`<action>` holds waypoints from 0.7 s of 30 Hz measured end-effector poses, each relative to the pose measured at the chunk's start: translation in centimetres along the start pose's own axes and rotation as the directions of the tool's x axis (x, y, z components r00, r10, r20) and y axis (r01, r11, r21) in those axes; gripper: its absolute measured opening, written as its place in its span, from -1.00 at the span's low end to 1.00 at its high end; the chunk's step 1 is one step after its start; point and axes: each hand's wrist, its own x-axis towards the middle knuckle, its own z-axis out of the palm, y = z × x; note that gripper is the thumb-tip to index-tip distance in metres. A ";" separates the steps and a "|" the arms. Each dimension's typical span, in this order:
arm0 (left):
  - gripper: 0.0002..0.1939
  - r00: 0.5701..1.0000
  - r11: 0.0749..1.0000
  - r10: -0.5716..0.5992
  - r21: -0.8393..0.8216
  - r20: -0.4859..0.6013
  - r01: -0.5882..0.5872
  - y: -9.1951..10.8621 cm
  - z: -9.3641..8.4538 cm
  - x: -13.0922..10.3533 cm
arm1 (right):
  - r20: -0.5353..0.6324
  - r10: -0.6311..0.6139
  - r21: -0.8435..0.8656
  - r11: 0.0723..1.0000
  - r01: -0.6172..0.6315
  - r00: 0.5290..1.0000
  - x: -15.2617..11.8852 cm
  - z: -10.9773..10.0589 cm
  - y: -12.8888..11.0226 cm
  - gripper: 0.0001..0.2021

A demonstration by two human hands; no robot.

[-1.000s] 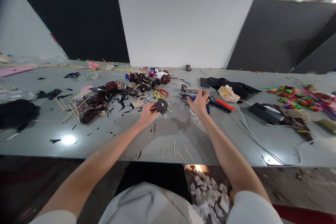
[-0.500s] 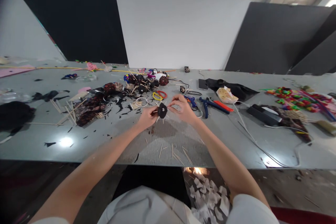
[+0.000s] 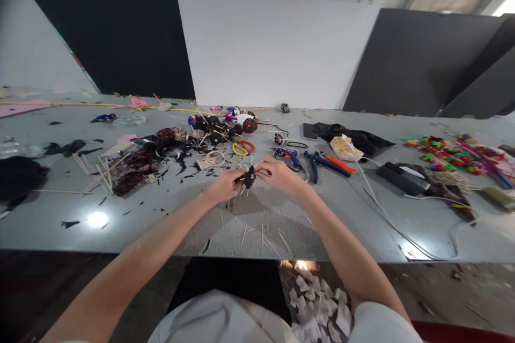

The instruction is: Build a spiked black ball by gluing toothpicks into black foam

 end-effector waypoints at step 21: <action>-0.80 0.997 0.993 0.055 0.101 0.053 -0.060 -0.1 0.1 -0.1 | 0.087 0.028 -0.019 0.999 -0.027 0.996 0.0 -0.5 -1.4 -0.81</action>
